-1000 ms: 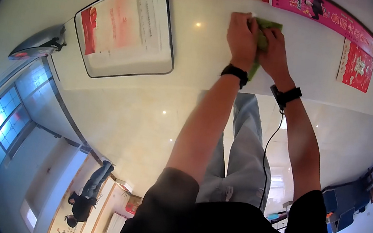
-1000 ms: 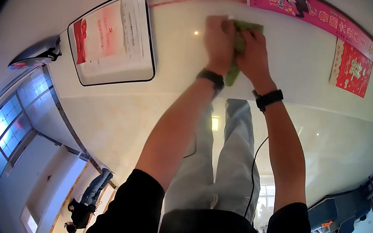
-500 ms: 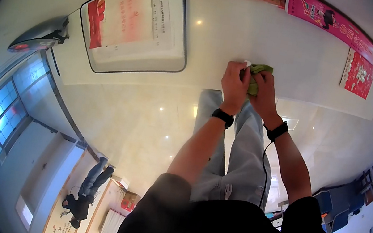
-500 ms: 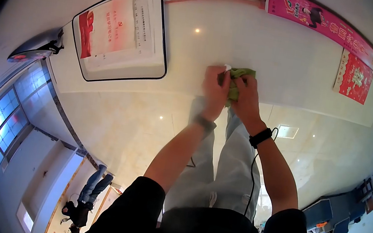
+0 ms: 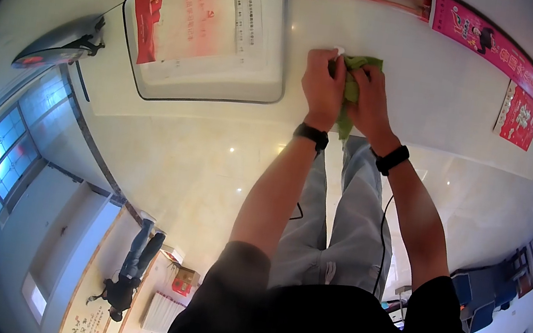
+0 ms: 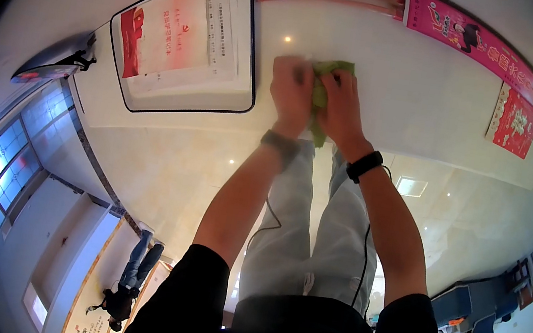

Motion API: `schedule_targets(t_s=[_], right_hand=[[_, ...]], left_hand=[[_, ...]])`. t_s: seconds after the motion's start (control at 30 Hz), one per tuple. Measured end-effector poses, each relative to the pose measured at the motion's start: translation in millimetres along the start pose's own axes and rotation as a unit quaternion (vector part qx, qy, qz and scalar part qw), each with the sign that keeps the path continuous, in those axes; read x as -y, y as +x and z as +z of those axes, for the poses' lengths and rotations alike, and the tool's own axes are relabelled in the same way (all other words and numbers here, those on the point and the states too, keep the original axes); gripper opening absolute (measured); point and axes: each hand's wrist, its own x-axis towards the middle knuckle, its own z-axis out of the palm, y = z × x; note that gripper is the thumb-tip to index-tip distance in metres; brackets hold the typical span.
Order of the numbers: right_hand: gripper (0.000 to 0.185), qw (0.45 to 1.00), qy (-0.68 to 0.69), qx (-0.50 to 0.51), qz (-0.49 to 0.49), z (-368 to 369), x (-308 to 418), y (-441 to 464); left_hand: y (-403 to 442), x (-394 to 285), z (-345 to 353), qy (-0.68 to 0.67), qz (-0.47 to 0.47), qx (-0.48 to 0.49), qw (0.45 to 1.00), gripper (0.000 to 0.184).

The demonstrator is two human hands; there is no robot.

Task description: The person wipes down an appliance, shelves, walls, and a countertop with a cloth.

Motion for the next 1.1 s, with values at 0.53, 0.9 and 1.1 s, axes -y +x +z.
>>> schedule_targets(t_s=[0.53, 0.9, 1.1], right_hand=[[0.053, 0.998, -0.037, -0.044, -0.038, 5.3, 0.7, 61.9], [0.059, 0.999, -0.046, -0.029, 0.004, 1.3, -16.4, -31.1], [0.057, 0.997, -0.048, -0.018, 0.065, -4.2, -13.3, -76.3]], left_hand=[[52.2, 4.1, 8.9, 0.0, 0.002, -0.044, 0.999, 0.012], [-29.6, -2.6, 5.2, -0.035, -0.025, 0.04, 0.998, 0.014], [-70.4, -6.3, 5.1, -0.039, -0.01, 0.06, 0.997, 0.013]])
